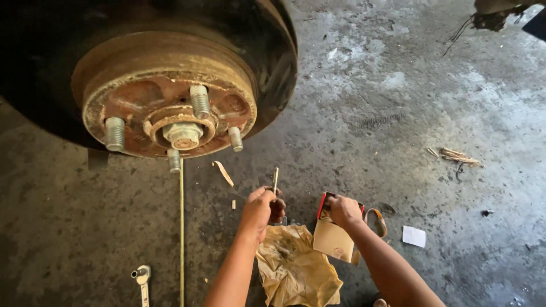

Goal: The person removes old brake pads from the caliper, cleans the caliper assembly with a cloth, and unpacks new brake pads. They then apply lubricant to the new pads and install them into the caliper.

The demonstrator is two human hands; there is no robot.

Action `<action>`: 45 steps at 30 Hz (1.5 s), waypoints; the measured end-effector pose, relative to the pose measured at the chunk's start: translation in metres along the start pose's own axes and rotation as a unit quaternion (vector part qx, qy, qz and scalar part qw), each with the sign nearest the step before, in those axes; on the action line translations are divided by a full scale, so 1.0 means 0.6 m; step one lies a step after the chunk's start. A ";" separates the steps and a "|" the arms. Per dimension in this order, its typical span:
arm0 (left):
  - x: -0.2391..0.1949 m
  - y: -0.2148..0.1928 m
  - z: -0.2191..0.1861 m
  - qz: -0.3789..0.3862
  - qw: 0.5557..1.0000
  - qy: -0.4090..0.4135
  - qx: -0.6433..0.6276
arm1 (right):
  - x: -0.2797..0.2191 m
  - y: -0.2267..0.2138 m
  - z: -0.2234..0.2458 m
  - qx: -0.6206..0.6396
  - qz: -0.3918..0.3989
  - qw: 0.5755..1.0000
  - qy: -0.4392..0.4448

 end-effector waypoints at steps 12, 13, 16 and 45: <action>0.029 -0.042 0.095 -0.011 0.997 -0.054 0.045 | 0.041 -0.009 0.004 -0.049 0.023 0.998 0.012; 0.028 -0.043 0.098 0.003 0.997 -0.059 0.047 | 0.053 0.004 0.001 -0.066 0.002 0.998 0.007; 0.026 -0.046 0.118 0.019 0.995 -0.073 0.061 | 0.029 0.004 0.008 -0.084 -0.033 0.996 -0.024; 0.055 -0.065 0.365 -0.003 0.817 -0.047 0.574 | -0.023 -0.136 -0.015 0.592 0.037 0.803 -0.057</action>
Point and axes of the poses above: each hand's wrist, its own x-axis towards the middle knuckle, its own y-axis out of the palm, z = x × y, the point moved 4 cm from there along x, towards the middle knuckle, and after that the axes turned 10 degrees about y, right-handed, at the moved point
